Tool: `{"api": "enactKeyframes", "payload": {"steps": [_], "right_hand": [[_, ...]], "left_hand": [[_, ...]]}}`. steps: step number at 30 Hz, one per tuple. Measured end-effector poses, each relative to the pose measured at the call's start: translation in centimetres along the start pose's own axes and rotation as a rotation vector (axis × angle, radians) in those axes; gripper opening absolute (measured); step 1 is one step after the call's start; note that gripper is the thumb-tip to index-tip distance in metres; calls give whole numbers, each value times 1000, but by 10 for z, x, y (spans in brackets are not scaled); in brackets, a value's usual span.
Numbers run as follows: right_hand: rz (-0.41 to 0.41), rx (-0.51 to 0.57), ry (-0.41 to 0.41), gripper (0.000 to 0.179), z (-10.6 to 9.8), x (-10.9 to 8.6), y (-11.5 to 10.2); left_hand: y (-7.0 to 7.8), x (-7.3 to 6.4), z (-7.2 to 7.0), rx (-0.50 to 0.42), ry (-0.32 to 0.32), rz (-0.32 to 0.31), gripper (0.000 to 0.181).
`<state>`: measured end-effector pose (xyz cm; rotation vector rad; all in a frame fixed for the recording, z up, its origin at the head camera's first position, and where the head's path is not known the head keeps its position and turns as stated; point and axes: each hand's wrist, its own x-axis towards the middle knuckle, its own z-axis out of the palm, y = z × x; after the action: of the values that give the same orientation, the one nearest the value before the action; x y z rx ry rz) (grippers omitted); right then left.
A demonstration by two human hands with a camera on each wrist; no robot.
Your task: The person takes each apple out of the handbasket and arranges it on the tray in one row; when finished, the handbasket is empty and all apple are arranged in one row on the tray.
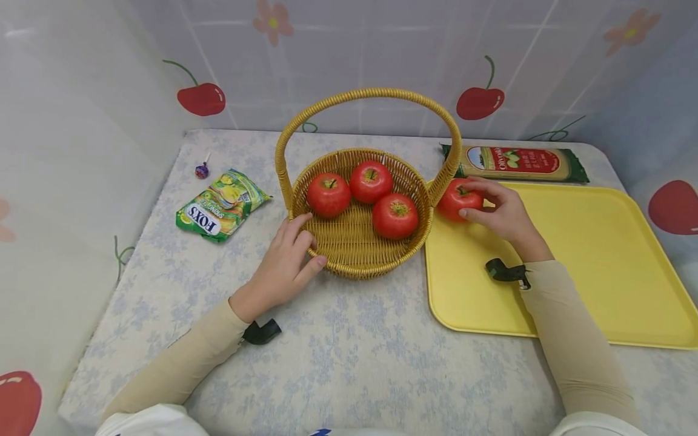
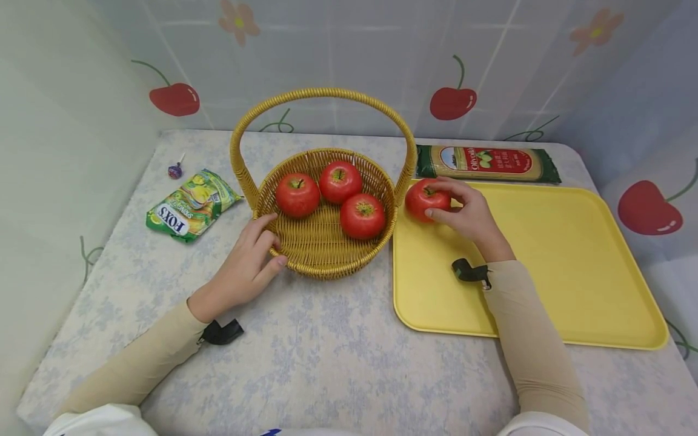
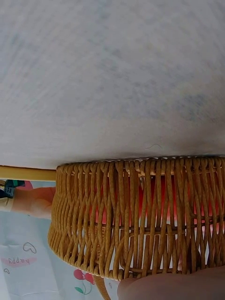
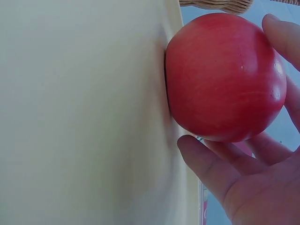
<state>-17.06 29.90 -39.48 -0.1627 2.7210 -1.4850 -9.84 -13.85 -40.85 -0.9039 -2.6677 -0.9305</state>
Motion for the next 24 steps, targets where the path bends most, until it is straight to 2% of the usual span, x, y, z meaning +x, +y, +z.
{"api": "enactKeyframes", "payload": {"steps": [16, 24], "right_hand": [[-2, -5, 16, 50, 0, -1, -2], [-37, -29, 26, 48, 0, -1, -1]], "left_hand": [[1, 0, -1, 9, 3, -3, 69], [2, 0, -1, 9, 7, 3, 68]]}}
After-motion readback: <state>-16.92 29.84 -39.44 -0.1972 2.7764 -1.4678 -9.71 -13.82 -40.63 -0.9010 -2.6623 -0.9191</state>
